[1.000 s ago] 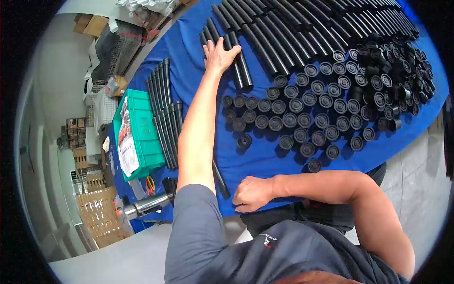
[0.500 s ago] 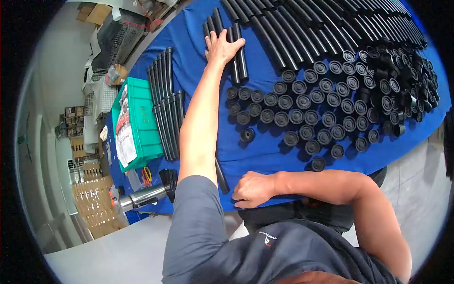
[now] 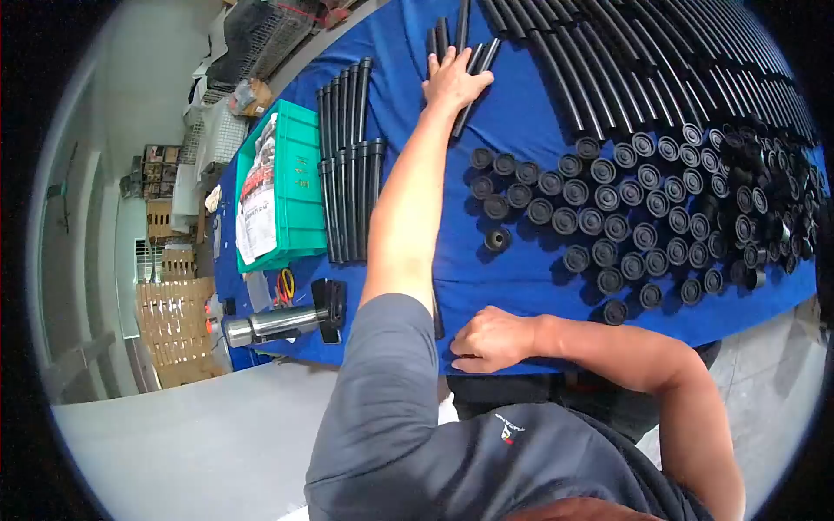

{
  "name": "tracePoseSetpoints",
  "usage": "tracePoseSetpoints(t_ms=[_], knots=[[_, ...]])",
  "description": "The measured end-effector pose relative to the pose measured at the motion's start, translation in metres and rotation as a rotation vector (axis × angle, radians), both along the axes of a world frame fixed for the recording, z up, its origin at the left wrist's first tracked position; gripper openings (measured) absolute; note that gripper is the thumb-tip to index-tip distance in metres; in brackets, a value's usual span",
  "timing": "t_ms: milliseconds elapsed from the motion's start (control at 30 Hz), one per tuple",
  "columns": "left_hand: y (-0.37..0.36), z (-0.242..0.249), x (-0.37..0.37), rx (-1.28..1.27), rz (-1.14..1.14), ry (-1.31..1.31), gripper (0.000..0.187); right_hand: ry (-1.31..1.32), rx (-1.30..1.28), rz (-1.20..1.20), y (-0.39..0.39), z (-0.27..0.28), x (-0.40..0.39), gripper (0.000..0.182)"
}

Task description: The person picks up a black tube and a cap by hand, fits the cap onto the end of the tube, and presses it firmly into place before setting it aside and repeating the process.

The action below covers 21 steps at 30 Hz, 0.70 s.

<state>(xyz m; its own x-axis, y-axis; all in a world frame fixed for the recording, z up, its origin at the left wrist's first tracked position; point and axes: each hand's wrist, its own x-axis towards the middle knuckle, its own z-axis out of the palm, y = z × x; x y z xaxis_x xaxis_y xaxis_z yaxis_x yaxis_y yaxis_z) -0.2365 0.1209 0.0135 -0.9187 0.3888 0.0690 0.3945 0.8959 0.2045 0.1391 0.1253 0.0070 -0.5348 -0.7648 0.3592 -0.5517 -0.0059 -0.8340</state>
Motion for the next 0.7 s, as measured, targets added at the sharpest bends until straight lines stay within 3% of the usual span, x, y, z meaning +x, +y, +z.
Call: tracePoseSetpoints(t_ms=[700], knots=[[-0.050, 0.011, 0.076, 0.268, 0.143, -0.185, 0.076, 0.048, 0.021, -0.003, 0.000, 0.000, 0.002, 0.031]])
